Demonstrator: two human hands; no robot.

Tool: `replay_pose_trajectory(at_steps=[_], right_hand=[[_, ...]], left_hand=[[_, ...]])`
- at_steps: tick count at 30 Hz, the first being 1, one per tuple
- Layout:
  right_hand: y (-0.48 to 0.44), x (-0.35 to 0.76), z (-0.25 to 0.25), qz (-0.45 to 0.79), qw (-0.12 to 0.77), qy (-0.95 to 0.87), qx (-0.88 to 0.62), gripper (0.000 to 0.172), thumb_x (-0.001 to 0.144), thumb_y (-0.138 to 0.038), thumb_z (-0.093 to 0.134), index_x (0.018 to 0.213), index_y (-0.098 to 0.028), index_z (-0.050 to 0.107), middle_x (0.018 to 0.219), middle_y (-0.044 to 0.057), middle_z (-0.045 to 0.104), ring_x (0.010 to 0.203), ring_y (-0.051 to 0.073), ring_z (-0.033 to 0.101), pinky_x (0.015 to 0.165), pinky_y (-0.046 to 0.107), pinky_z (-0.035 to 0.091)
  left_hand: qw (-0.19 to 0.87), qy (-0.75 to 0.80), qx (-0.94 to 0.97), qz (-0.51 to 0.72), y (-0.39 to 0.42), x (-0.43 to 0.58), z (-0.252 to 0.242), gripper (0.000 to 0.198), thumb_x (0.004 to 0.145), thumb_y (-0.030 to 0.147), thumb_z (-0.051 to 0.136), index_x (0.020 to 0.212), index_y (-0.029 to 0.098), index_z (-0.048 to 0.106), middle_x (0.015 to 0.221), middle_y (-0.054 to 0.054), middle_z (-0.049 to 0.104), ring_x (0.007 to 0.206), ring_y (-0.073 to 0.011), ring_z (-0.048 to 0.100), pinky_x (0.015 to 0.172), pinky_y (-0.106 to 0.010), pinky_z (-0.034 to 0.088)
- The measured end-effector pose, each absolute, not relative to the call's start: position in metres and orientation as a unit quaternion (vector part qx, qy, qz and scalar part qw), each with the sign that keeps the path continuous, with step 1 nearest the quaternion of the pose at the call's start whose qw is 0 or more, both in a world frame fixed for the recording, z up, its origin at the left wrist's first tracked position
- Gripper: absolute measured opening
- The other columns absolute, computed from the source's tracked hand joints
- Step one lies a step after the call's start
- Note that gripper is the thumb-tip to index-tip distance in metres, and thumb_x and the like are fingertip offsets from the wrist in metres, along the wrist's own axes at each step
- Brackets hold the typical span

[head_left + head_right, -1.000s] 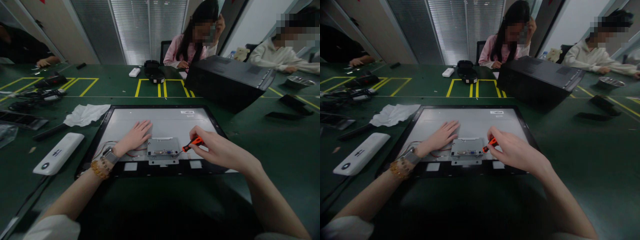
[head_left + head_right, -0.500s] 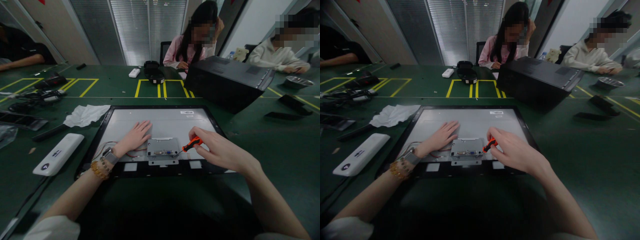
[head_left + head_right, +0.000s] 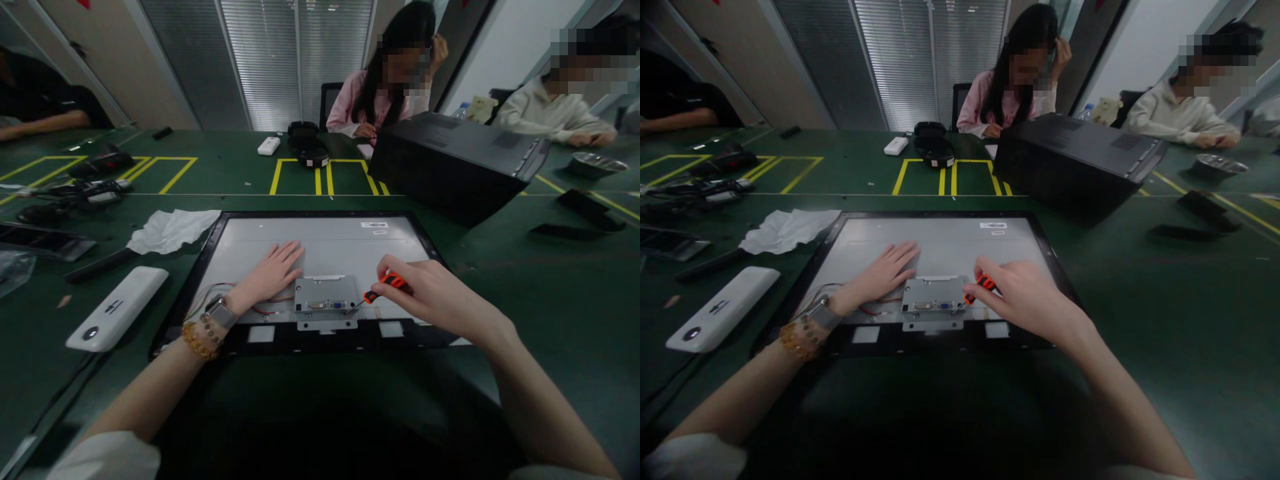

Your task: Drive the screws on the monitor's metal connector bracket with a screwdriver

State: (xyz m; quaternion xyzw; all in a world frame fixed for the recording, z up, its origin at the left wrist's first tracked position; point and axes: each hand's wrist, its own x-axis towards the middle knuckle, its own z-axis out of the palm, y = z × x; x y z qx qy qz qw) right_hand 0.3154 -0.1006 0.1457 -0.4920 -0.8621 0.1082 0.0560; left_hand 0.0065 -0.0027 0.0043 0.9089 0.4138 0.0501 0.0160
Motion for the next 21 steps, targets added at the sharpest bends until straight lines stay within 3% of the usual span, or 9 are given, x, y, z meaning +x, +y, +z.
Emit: replay_pose_trajectory(at_steps=[3, 8, 13, 17, 21], right_hand=[[-0.1005, 0.3139, 0.1448, 0.127, 0.075, -0.866, -0.478, 0.030, 0.101, -0.046, 0.034, 0.094, -0.021, 0.051, 0.072, 0.003, 0.066, 0.066, 0.021, 0.064, 0.062, 0.031, 0.042], [-0.1048, 0.3128, 0.1464, 0.165, 0.105, -0.864, -0.464, 0.014, 0.096, -0.032, 0.045, 0.103, -0.022, 0.049, 0.086, 0.003, 0.068, 0.077, 0.021, 0.065, 0.072, 0.033, 0.045], [-0.1074, 0.3145, 0.1484, 0.188, 0.118, -0.868, -0.444, 0.022, 0.085, -0.019, 0.052, 0.106, -0.021, 0.047, 0.097, 0.005, 0.066, 0.086, 0.021, 0.063, 0.077, 0.034, 0.047], [-0.1054, 0.3120, 0.1500, 0.183, 0.113, -0.867, -0.449, 0.012, 0.094, -0.031, 0.048, 0.101, -0.021, 0.052, 0.090, 0.005, 0.066, 0.081, 0.021, 0.062, 0.075, 0.034, 0.046], [-0.1039, 0.3098, 0.1497, 0.172, 0.094, -0.854, -0.482, 0.024, 0.099, -0.041, 0.041, 0.097, -0.021, 0.054, 0.077, 0.004, 0.067, 0.070, 0.020, 0.063, 0.066, 0.032, 0.045]], left_hand=[[0.024, 0.412, 0.909, 0.055, -0.0031, 0.0064, 0.0050, 0.055, 0.104, 0.046, 0.026, 0.151, 0.017, 0.031, 0.158, -0.011, 0.025, 0.146, -0.0261, 0.021, 0.118, -0.046, 0.016], [0.022, 0.412, 0.910, 0.052, -0.0035, 0.0065, 0.0055, 0.056, 0.105, 0.047, 0.025, 0.150, 0.015, 0.031, 0.159, -0.011, 0.024, 0.146, -0.0265, 0.020, 0.118, -0.046, 0.015], [0.019, 0.411, 0.910, 0.053, -0.0034, 0.0062, 0.0055, 0.056, 0.105, 0.047, 0.025, 0.151, 0.016, 0.030, 0.159, -0.011, 0.024, 0.146, -0.0260, 0.020, 0.118, -0.046, 0.015], [0.021, 0.410, 0.910, 0.052, -0.0040, 0.0067, 0.0071, 0.056, 0.105, 0.048, 0.024, 0.151, 0.017, 0.029, 0.159, -0.011, 0.024, 0.146, -0.0261, 0.020, 0.118, -0.046, 0.016], [0.022, 0.413, 0.909, 0.053, -0.0041, 0.0073, 0.0076, 0.056, 0.104, 0.048, 0.024, 0.150, 0.016, 0.031, 0.159, -0.011, 0.025, 0.146, -0.0260, 0.021, 0.118, -0.047, 0.016]])
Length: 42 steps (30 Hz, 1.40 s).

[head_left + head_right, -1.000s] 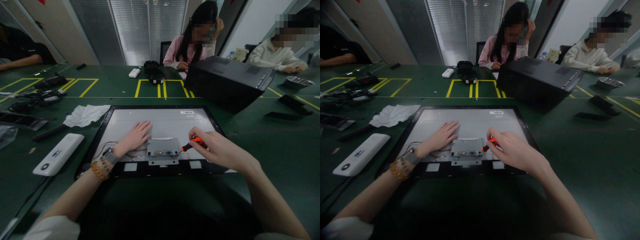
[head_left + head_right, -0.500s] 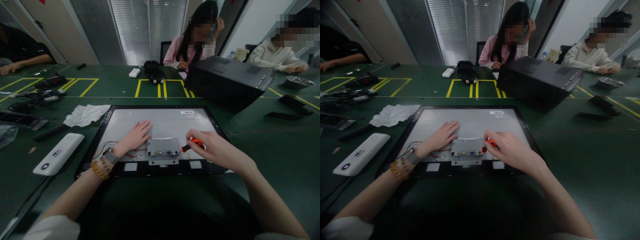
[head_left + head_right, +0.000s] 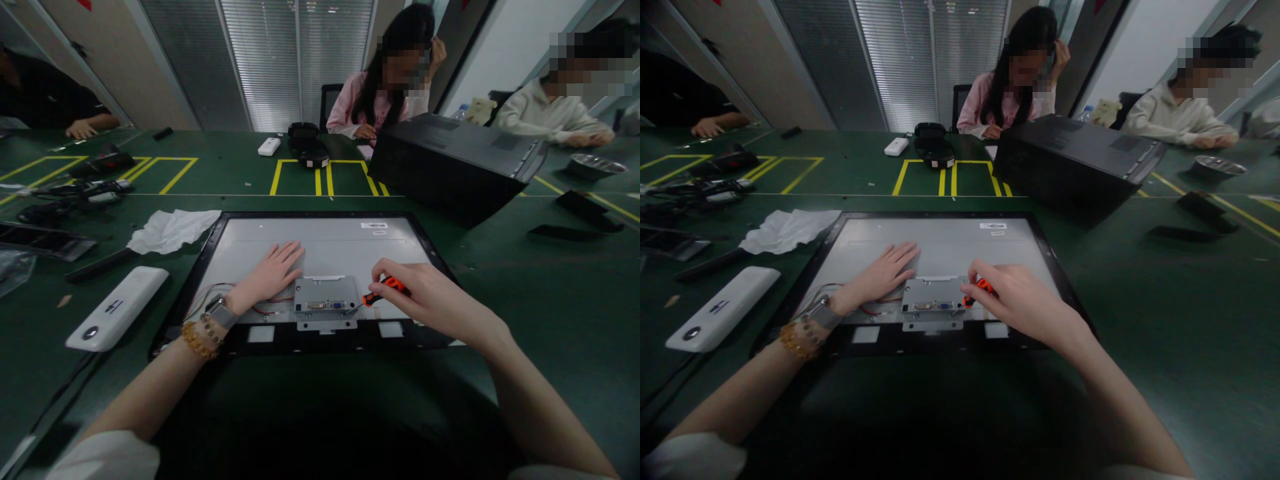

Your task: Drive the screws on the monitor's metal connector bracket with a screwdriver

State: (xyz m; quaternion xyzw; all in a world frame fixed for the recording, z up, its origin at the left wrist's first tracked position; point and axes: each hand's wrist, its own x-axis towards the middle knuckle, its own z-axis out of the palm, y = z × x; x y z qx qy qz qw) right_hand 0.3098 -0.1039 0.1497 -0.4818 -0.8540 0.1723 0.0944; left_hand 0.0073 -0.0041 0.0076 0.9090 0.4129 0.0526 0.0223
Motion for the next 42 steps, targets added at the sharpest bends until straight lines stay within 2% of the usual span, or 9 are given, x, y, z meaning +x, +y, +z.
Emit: replay_pose_trajectory(at_steps=[3, 9, 14, 17, 22, 28, 36, 42], right_hand=[[-0.1038, 0.3101, 0.1489, 0.169, 0.096, -0.854, -0.483, 0.019, 0.099, -0.037, 0.041, 0.101, -0.021, 0.052, 0.079, 0.004, 0.067, 0.071, 0.020, 0.063, 0.067, 0.032, 0.045], [-0.1047, 0.3111, 0.1483, 0.180, 0.116, -0.855, -0.472, 0.017, 0.093, -0.029, 0.049, 0.108, -0.021, 0.047, 0.099, 0.008, 0.067, 0.086, 0.022, 0.065, 0.074, 0.034, 0.048], [-0.1050, 0.3098, 0.1487, 0.175, 0.121, -0.853, -0.477, 0.022, 0.097, -0.043, 0.045, 0.101, -0.021, 0.049, 0.084, 0.005, 0.068, 0.074, 0.021, 0.064, 0.069, 0.033, 0.047], [-0.1041, 0.3094, 0.1484, 0.168, 0.101, -0.849, -0.491, 0.023, 0.099, -0.042, 0.041, 0.098, -0.022, 0.051, 0.075, 0.003, 0.067, 0.067, 0.020, 0.062, 0.065, 0.032, 0.045], [-0.1037, 0.3100, 0.1473, 0.168, 0.114, -0.853, -0.481, 0.015, 0.097, -0.034, 0.045, 0.103, -0.022, 0.050, 0.083, 0.004, 0.068, 0.071, 0.020, 0.064, 0.067, 0.032, 0.047], [-0.1056, 0.3105, 0.1491, 0.184, 0.124, -0.855, -0.469, 0.015, 0.089, -0.025, 0.051, 0.103, -0.021, 0.048, 0.093, 0.006, 0.067, 0.082, 0.021, 0.065, 0.072, 0.033, 0.048], [-0.1063, 0.3098, 0.1504, 0.199, 0.117, -0.857, -0.460, 0.017, 0.098, -0.037, 0.042, 0.102, -0.022, 0.048, 0.087, 0.004, 0.066, 0.077, 0.020, 0.063, 0.071, 0.034, 0.046], [-0.1056, 0.3086, 0.1497, 0.203, 0.126, -0.854, -0.462, 0.017, 0.099, -0.034, 0.039, 0.101, -0.021, 0.050, 0.084, 0.004, 0.068, 0.072, 0.019, 0.063, 0.068, 0.032, 0.046]], left_hand=[[0.021, 0.413, 0.909, 0.049, -0.0038, 0.0075, 0.0074, 0.056, 0.104, 0.048, 0.025, 0.150, 0.016, 0.031, 0.159, -0.011, 0.024, 0.146, -0.0259, 0.021, 0.118, -0.046, 0.016], [0.021, 0.416, 0.908, 0.044, -0.0039, 0.0077, 0.0072, 0.056, 0.105, 0.046, 0.025, 0.150, 0.016, 0.031, 0.159, -0.011, 0.025, 0.146, -0.0263, 0.021, 0.118, -0.047, 0.016], [0.018, 0.412, 0.909, 0.049, -0.0040, 0.0075, 0.0070, 0.056, 0.105, 0.046, 0.025, 0.151, 0.016, 0.030, 0.158, -0.011, 0.025, 0.146, -0.0263, 0.022, 0.118, -0.047, 0.017], [0.017, 0.413, 0.909, 0.051, -0.0037, 0.0072, 0.0063, 0.055, 0.104, 0.047, 0.025, 0.151, 0.017, 0.030, 0.158, -0.010, 0.025, 0.146, -0.0259, 0.021, 0.118, -0.047, 0.017], [0.019, 0.414, 0.909, 0.052, -0.0037, 0.0073, 0.0068, 0.055, 0.104, 0.046, 0.026, 0.151, 0.017, 0.030, 0.158, -0.010, 0.025, 0.146, -0.0257, 0.021, 0.118, -0.047, 0.017], [0.023, 0.415, 0.908, 0.049, -0.0044, 0.0073, 0.0085, 0.055, 0.104, 0.047, 0.025, 0.150, 0.017, 0.031, 0.158, -0.011, 0.025, 0.146, -0.0262, 0.021, 0.118, -0.047, 0.017], [0.024, 0.413, 0.909, 0.053, -0.0039, 0.0069, 0.0065, 0.055, 0.104, 0.047, 0.026, 0.151, 0.017, 0.031, 0.158, -0.010, 0.025, 0.146, -0.0260, 0.021, 0.118, -0.047, 0.016], [0.024, 0.414, 0.909, 0.053, -0.0038, 0.0070, 0.0065, 0.056, 0.104, 0.047, 0.026, 0.151, 0.017, 0.029, 0.159, -0.010, 0.024, 0.146, -0.0261, 0.021, 0.118, -0.047, 0.017]])
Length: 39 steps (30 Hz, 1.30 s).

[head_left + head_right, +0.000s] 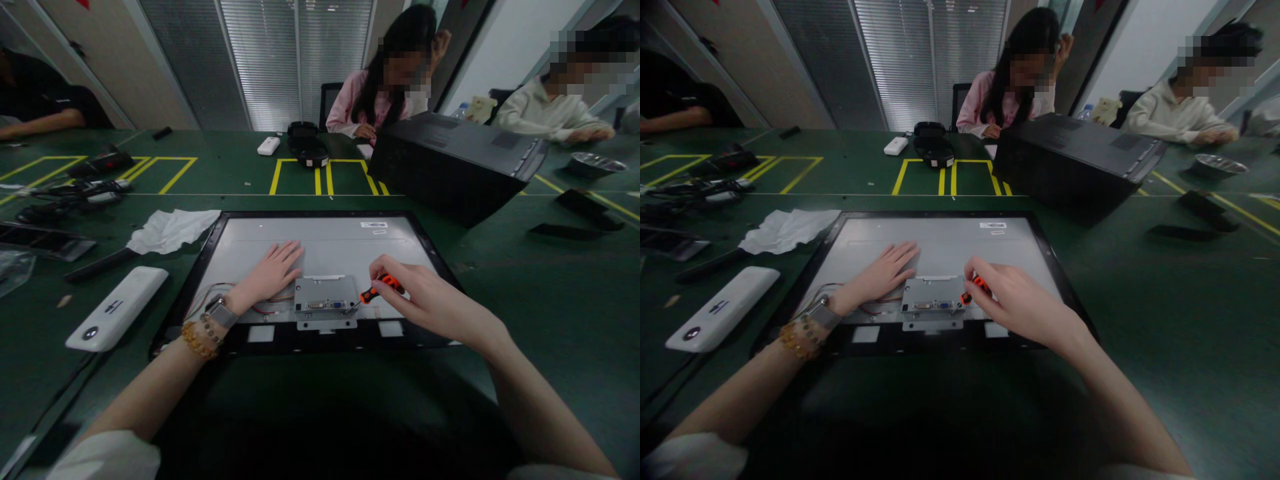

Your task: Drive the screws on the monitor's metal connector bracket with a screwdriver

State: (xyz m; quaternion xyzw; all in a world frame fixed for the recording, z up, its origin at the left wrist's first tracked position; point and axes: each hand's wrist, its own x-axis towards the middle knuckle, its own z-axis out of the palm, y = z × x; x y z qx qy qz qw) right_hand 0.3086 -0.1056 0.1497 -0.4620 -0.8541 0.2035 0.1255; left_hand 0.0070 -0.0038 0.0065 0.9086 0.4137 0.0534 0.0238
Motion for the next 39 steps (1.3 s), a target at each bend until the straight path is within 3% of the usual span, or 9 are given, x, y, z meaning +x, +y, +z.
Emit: replay_pose_trajectory(at_steps=[9, 17, 27, 35, 39], right_hand=[[-0.1068, 0.3084, 0.1519, 0.209, 0.117, -0.851, -0.467, 0.012, 0.090, -0.024, 0.046, 0.102, -0.021, 0.049, 0.089, 0.004, 0.068, 0.079, 0.020, 0.064, 0.073, 0.033, 0.047], [-0.1048, 0.3081, 0.1492, 0.190, 0.101, -0.845, -0.489, 0.027, 0.100, -0.044, 0.036, 0.104, -0.021, 0.051, 0.076, 0.003, 0.066, 0.068, 0.020, 0.062, 0.066, 0.033, 0.044], [-0.1051, 0.3072, 0.1496, 0.190, 0.122, -0.850, -0.476, 0.008, 0.094, -0.028, 0.046, 0.098, -0.022, 0.049, 0.081, 0.002, 0.065, 0.072, 0.019, 0.062, 0.068, 0.032, 0.046], [-0.1063, 0.3125, 0.1524, 0.197, 0.120, -0.870, -0.435, 0.015, 0.086, -0.019, 0.049, 0.100, -0.021, 0.048, 0.095, 0.005, 0.061, 0.082, 0.020, 0.060, 0.076, 0.035, 0.045], [-0.1055, 0.3114, 0.1507, 0.197, 0.123, -0.867, -0.442, 0.006, 0.092, -0.024, 0.047, 0.097, -0.022, 0.048, 0.087, 0.002, 0.062, 0.078, 0.019, 0.060, 0.072, 0.032, 0.044]], left_hand=[[0.028, 0.415, 0.908, 0.055, -0.0044, 0.0072, 0.0081, 0.055, 0.104, 0.047, 0.025, 0.150, 0.017, 0.031, 0.158, -0.010, 0.026, 0.146, -0.0260, 0.021, 0.118, -0.047, 0.017], [0.018, 0.415, 0.908, 0.051, -0.0046, 0.0074, 0.0073, 0.056, 0.104, 0.048, 0.024, 0.150, 0.017, 0.031, 0.158, -0.010, 0.025, 0.146, -0.0260, 0.021, 0.118, -0.047, 0.017], [0.018, 0.415, 0.908, 0.049, -0.0046, 0.0078, 0.0078, 0.055, 0.104, 0.047, 0.024, 0.150, 0.016, 0.032, 0.158, -0.010, 0.025, 0.146, -0.0260, 0.021, 0.118, -0.046, 0.017], [0.023, 0.415, 0.908, 0.050, -0.0048, 0.0074, 0.0088, 0.055, 0.104, 0.046, 0.024, 0.151, 0.017, 0.031, 0.159, -0.010, 0.025, 0.146, -0.0262, 0.021, 0.118, -0.047, 0.016], [0.019, 0.412, 0.909, 0.054, -0.0041, 0.0068, 0.0066, 0.055, 0.105, 0.046, 0.025, 0.151, 0.016, 0.031, 0.158, -0.011, 0.025, 0.146, -0.0263, 0.021, 0.118, -0.047, 0.016]])
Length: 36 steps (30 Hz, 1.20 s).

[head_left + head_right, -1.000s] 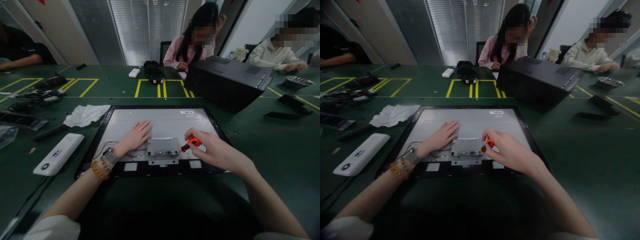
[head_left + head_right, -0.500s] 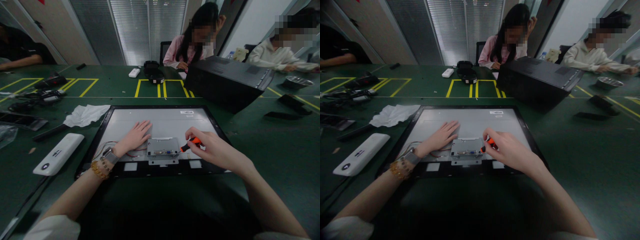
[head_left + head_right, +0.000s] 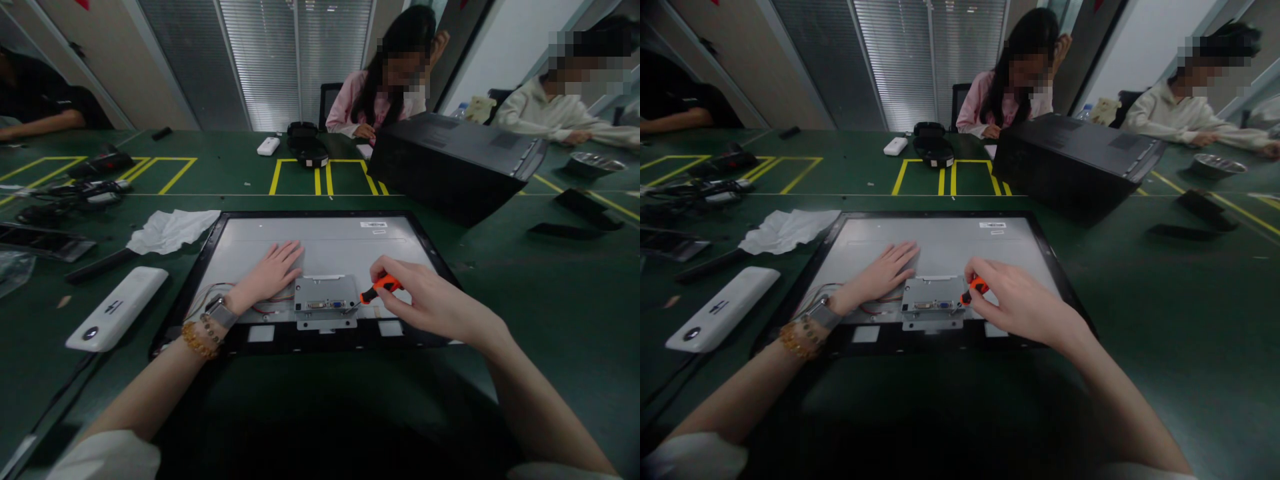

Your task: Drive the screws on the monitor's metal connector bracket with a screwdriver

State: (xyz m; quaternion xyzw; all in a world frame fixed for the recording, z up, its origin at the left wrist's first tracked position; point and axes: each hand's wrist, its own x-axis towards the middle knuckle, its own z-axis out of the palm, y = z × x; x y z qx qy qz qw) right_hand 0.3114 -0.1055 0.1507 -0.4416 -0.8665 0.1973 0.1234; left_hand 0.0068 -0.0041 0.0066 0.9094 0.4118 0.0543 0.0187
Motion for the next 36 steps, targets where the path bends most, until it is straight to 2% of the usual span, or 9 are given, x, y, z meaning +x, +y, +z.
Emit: replay_pose_trajectory(at_steps=[6, 10, 13, 16, 20, 26, 31, 36], right_hand=[[-0.1032, 0.3110, 0.1470, 0.170, 0.097, -0.858, -0.475, 0.019, 0.099, -0.038, 0.040, 0.095, -0.022, 0.049, 0.074, 0.001, 0.063, 0.064, 0.018, 0.058, 0.063, 0.031, 0.040], [-0.1033, 0.3128, 0.1482, 0.161, 0.108, -0.872, -0.450, 0.008, 0.093, -0.027, 0.045, 0.098, -0.021, 0.046, 0.084, 0.003, 0.062, 0.073, 0.019, 0.058, 0.069, 0.033, 0.041], [-0.1042, 0.3136, 0.1496, 0.160, 0.118, -0.879, -0.433, 0.010, 0.087, -0.019, 0.047, 0.097, -0.020, 0.045, 0.089, 0.004, 0.060, 0.078, 0.020, 0.057, 0.071, 0.033, 0.042], [-0.1045, 0.3132, 0.1500, 0.164, 0.117, -0.876, -0.437, 0.008, 0.088, -0.018, 0.046, 0.096, -0.020, 0.045, 0.087, 0.003, 0.059, 0.077, 0.019, 0.057, 0.070, 0.032, 0.042], [-0.1037, 0.3115, 0.1499, 0.167, 0.105, -0.868, -0.455, 0.005, 0.094, -0.025, 0.044, 0.097, -0.021, 0.046, 0.083, 0.002, 0.062, 0.074, 0.019, 0.060, 0.069, 0.032, 0.042], [-0.1046, 0.3105, 0.1507, 0.185, 0.090, -0.858, -0.471, 0.015, 0.099, -0.034, 0.041, 0.096, -0.023, 0.051, 0.078, 0.001, 0.065, 0.069, 0.019, 0.060, 0.066, 0.031, 0.041], [-0.1048, 0.3109, 0.1529, 0.178, 0.114, -0.871, -0.444, 0.006, 0.092, -0.024, 0.047, 0.094, -0.021, 0.052, 0.088, 0.004, 0.063, 0.077, 0.020, 0.059, 0.073, 0.034, 0.044], [-0.1045, 0.3102, 0.1547, 0.192, 0.122, -0.871, -0.435, 0.008, 0.087, -0.017, 0.047, 0.093, -0.020, 0.051, 0.095, 0.006, 0.058, 0.082, 0.020, 0.058, 0.075, 0.036, 0.046]], left_hand=[[0.020, 0.415, 0.908, 0.049, -0.0036, 0.0067, 0.0055, 0.056, 0.105, 0.047, 0.025, 0.151, 0.016, 0.031, 0.159, -0.010, 0.024, 0.146, -0.0262, 0.020, 0.118, -0.047, 0.017], [0.022, 0.415, 0.908, 0.051, -0.0037, 0.0070, 0.0063, 0.056, 0.104, 0.047, 0.026, 0.151, 0.017, 0.030, 0.159, -0.010, 0.025, 0.146, -0.0257, 0.021, 0.118, -0.046, 0.016], [0.020, 0.415, 0.908, 0.049, -0.0039, 0.0074, 0.0069, 0.056, 0.105, 0.047, 0.025, 0.151, 0.016, 0.030, 0.159, -0.010, 0.025, 0.146, -0.0259, 0.021, 0.118, -0.047, 0.017], [0.019, 0.416, 0.908, 0.047, -0.0042, 0.0078, 0.0077, 0.056, 0.105, 0.047, 0.024, 0.150, 0.016, 0.031, 0.158, -0.011, 0.025, 0.146, -0.0262, 0.022, 0.118, -0.047, 0.017], [0.017, 0.414, 0.909, 0.044, -0.0043, 0.0078, 0.0081, 0.056, 0.105, 0.046, 0.025, 0.151, 0.016, 0.031, 0.158, -0.011, 0.025, 0.146, -0.0261, 0.021, 0.118, -0.047, 0.016], [0.016, 0.413, 0.910, 0.045, -0.0033, 0.0067, 0.0066, 0.056, 0.105, 0.047, 0.024, 0.150, 0.016, 0.031, 0.159, -0.011, 0.025, 0.146, -0.0264, 0.021, 0.118, -0.047, 0.017], [0.018, 0.411, 0.910, 0.052, -0.0031, 0.0063, 0.0056, 0.056, 0.104, 0.048, 0.024, 0.150, 0.016, 0.031, 0.159, -0.010, 0.025, 0.146, -0.0258, 0.021, 0.118, -0.047, 0.017], [0.020, 0.412, 0.909, 0.054, -0.0035, 0.0073, 0.0060, 0.055, 0.105, 0.047, 0.024, 0.150, 0.016, 0.031, 0.158, -0.011, 0.025, 0.146, -0.0265, 0.020, 0.118, -0.047, 0.017]])
